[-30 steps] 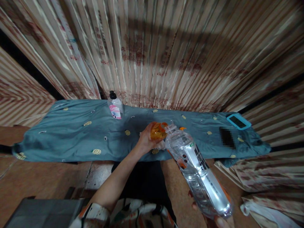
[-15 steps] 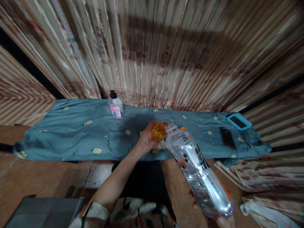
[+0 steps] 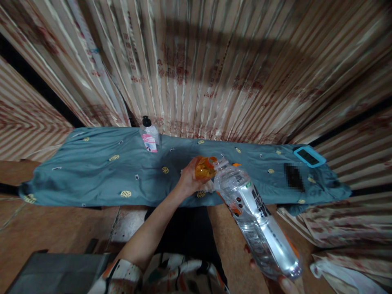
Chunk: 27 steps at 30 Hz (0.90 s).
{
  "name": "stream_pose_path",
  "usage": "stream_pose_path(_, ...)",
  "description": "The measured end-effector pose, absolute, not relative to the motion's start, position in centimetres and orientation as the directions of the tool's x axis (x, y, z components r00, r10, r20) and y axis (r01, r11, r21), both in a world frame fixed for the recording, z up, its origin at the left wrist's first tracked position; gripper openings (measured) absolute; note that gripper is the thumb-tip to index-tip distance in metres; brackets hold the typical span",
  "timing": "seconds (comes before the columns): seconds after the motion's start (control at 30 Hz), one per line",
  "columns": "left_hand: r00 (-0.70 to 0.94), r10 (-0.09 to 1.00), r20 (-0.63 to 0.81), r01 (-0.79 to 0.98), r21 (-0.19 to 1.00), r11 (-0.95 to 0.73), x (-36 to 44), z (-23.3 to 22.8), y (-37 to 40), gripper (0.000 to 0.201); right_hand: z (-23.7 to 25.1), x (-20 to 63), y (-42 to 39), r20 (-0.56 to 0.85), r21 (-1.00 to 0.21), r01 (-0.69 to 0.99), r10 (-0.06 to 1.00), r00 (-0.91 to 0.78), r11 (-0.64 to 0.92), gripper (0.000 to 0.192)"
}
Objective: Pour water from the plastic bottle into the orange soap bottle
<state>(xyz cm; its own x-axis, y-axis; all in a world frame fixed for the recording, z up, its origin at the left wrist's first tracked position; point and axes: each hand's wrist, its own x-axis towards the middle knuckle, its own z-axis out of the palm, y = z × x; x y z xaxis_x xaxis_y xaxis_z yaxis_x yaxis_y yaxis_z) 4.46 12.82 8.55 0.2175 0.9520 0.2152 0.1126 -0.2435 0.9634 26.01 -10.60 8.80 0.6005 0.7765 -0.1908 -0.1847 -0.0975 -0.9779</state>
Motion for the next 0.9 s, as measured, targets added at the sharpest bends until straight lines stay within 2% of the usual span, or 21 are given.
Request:
stream_pose_path(0.37, 0.228, 0.954, 0.196, 0.078, 0.973, -0.219, 4.53, 8.15, 12.87, 0.067, 8.91, 25.9, -10.57, -0.15, -0.987, -0.142, 0.781, 0.606, -0.078, 0.072)
stream_pose_path(0.5, 0.223, 0.956, 0.19, 0.087, 0.973, -0.214, 4.6, 8.17, 12.88, 0.066, 9.13, 25.78, -10.37, -0.133, -0.988, -0.138, 0.794, 0.593, -0.063, 0.079)
stream_pose_path(0.77, 0.21, 0.956, 0.204, 0.117, 0.966, -0.232, 4.47, 8.47, 12.82, 0.064, 9.18, 25.68, -10.36, -0.114, -0.989, -0.139, 0.813, 0.571, -0.041, 0.073)
stream_pose_path(0.9, 0.223, 0.954, 0.202, 0.143, 0.961, -0.237, 4.23, 8.68, 12.87, 0.062, 9.06, 25.57, -10.88, -0.132, -0.988, -0.136, 0.819, 0.558, -0.066, 0.088)
